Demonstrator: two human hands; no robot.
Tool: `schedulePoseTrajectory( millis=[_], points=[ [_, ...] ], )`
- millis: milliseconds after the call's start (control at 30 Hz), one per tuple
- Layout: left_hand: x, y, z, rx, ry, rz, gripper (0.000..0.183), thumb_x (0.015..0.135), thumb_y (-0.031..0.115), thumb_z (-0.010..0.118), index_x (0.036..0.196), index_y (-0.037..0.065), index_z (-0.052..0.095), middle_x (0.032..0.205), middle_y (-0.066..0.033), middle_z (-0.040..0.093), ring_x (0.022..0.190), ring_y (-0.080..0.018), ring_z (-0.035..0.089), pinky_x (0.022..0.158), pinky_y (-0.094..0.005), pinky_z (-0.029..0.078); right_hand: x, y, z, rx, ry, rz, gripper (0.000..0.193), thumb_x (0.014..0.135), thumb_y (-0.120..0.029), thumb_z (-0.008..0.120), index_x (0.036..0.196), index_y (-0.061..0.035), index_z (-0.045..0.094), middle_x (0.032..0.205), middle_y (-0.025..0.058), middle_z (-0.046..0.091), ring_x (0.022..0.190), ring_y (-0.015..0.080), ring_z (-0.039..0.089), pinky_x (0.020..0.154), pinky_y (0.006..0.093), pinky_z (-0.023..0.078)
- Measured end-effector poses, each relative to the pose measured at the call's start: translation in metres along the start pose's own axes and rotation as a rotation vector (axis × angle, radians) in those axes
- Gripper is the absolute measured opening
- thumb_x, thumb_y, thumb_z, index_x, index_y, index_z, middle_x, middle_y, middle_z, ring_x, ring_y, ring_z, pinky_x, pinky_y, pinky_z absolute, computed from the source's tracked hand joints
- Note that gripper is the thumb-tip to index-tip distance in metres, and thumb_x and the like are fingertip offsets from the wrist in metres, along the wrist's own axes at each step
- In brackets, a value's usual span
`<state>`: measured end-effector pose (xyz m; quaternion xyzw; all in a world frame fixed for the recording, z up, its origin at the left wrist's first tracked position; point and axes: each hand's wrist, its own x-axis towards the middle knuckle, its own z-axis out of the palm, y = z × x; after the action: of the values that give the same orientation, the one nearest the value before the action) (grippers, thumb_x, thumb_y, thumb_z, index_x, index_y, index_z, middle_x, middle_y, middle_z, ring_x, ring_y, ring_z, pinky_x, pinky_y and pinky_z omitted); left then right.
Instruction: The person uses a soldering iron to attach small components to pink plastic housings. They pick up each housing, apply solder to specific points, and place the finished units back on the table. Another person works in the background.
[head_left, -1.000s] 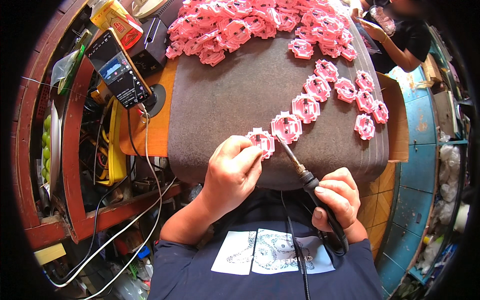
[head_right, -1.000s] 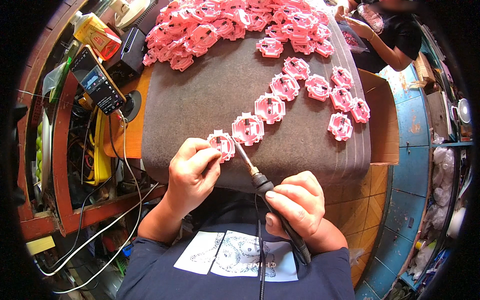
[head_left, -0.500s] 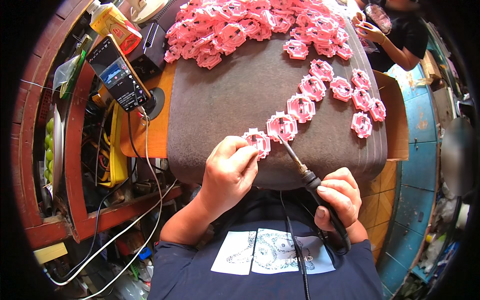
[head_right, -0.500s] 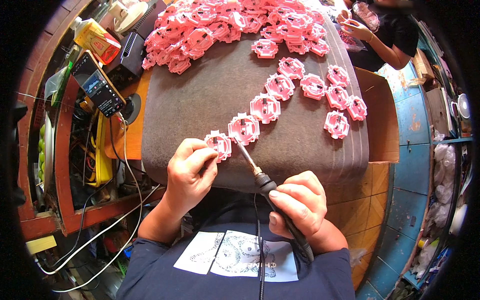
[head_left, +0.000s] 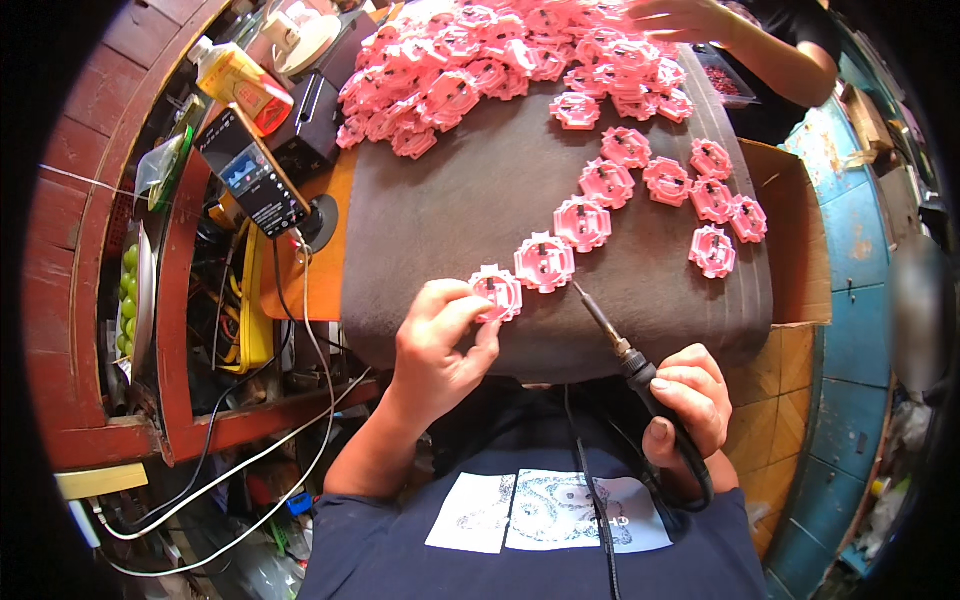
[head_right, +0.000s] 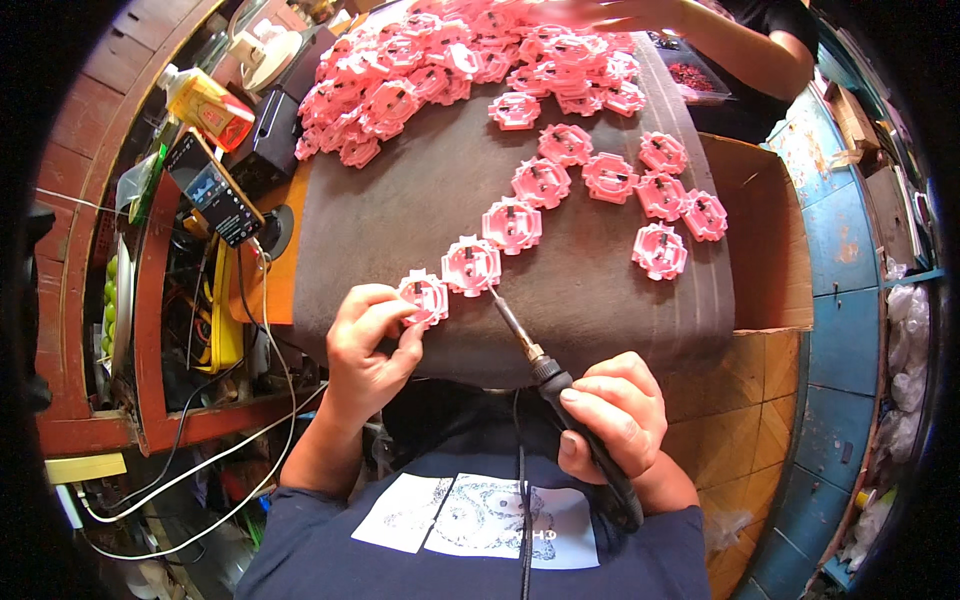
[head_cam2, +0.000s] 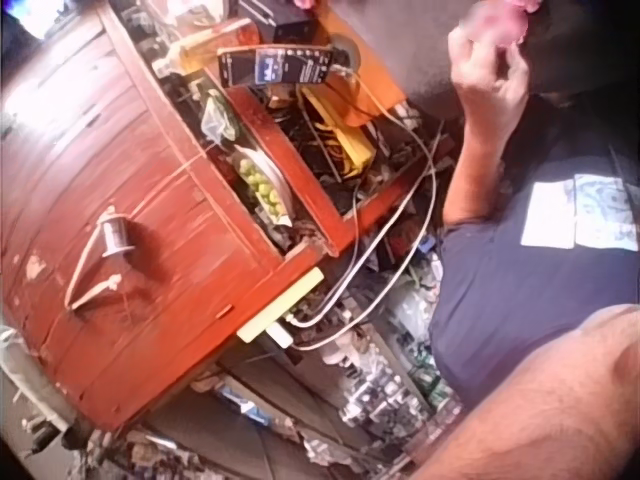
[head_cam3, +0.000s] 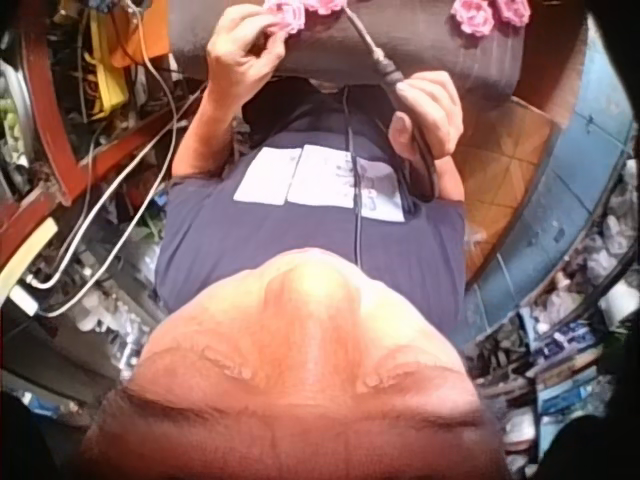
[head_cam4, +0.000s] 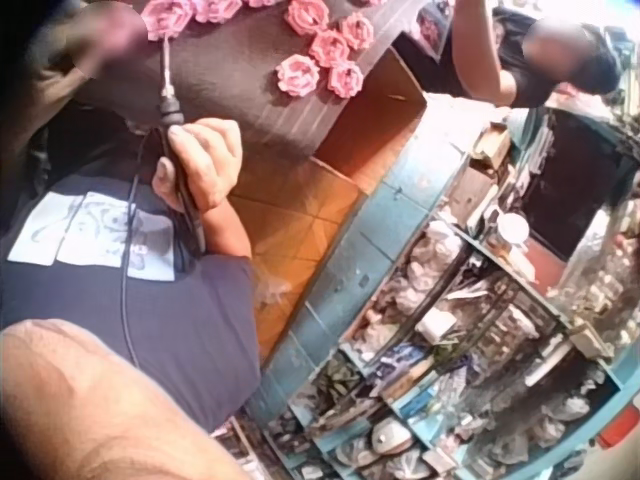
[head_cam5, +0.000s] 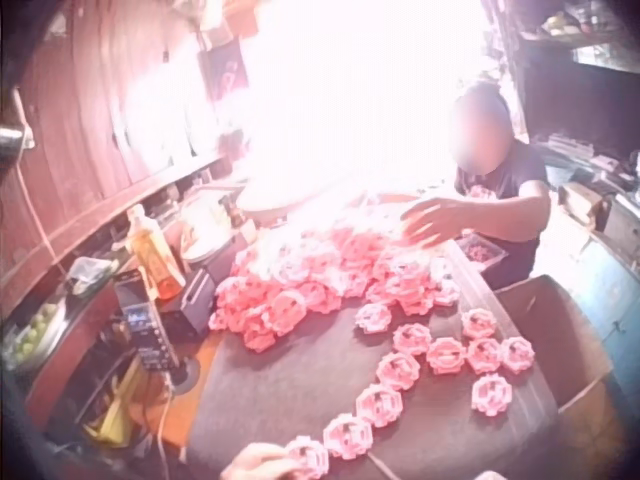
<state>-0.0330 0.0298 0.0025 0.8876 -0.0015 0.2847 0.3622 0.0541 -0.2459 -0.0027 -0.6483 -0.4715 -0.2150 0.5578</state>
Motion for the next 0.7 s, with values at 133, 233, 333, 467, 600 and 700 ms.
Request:
schedulePoseTrajectory(
  millis=[133,233,333,467,600,700],
  points=[
    [-0.001,0.002,0.002,0.253,0.052,0.055,0.059,0.082,0.025,0.091,0.131,0.003,0.067,0.130,-0.0234,0.060,0.117,-0.0399,0.061,0.099,-0.0478,0.052,-0.006,-0.001,-0.019,0.013,0.011,0.011,0.028,0.098,-0.025,0.073,0.112,-0.0009,0.068,0.087,0.0116,0.070,0.070,0.0263,0.063,0.060,0.0378,0.050],
    [0.010,0.013,0.020,0.315,-0.054,0.058,0.077,0.084,0.043,0.089,0.144,0.003,0.061,0.146,-0.0277,0.052,0.131,-0.0436,0.054,0.109,-0.0516,0.045,-0.015,0.000,-0.032,0.022,0.051,0.017,0.028,0.099,-0.025,0.073,0.114,-0.0009,0.068,0.088,0.0111,0.070,0.070,0.0256,0.063,0.060,0.0372,0.050],
    [0.026,0.023,0.040,0.350,-0.153,0.076,0.081,0.084,0.048,0.087,0.148,0.006,0.060,0.151,-0.0268,0.050,0.134,-0.0442,0.052,0.112,-0.0527,0.042,-0.022,0.001,-0.046,-0.003,0.101,0.013,0.029,0.100,-0.025,0.072,0.115,-0.0006,0.067,0.088,0.0110,0.070,0.070,0.0251,0.063,0.060,0.0366,0.050],
    [0.040,0.041,0.065,0.385,-0.219,0.146,0.065,0.080,0.030,0.090,0.135,0.005,0.068,0.142,-0.0219,0.058,0.128,-0.0398,0.057,0.108,-0.0495,0.044,-0.038,0.001,-0.067,-0.082,0.198,0.037,0.030,0.102,-0.029,0.071,0.111,-0.0011,0.066,0.085,0.0119,0.067,0.069,0.0267,0.063,0.059,0.0375,0.051],
    [0.039,0.051,0.086,0.313,-0.170,0.212,0.049,0.082,0.015,0.087,0.126,0.005,0.072,0.130,-0.0186,0.064,0.116,-0.0372,0.063,0.101,-0.0477,0.050,-0.050,0.001,-0.088,-0.134,0.279,0.052,0.032,0.103,-0.031,0.069,0.109,-0.0002,0.065,0.083,0.0124,0.066,0.067,0.0263,0.061,0.059,0.0377,0.050],
    [0.040,0.057,0.102,0.259,-0.172,0.249,0.050,0.079,0.011,0.088,0.126,0.005,0.071,0.128,-0.0178,0.064,0.113,-0.0350,0.064,0.098,-0.0451,0.052,-0.056,0.005,-0.101,-0.170,0.309,0.037,0.032,0.103,-0.030,0.069,0.109,0.0005,0.064,0.082,0.0129,0.066,0.066,0.0265,0.061,0.058,0.0381,0.050]
  ],
)
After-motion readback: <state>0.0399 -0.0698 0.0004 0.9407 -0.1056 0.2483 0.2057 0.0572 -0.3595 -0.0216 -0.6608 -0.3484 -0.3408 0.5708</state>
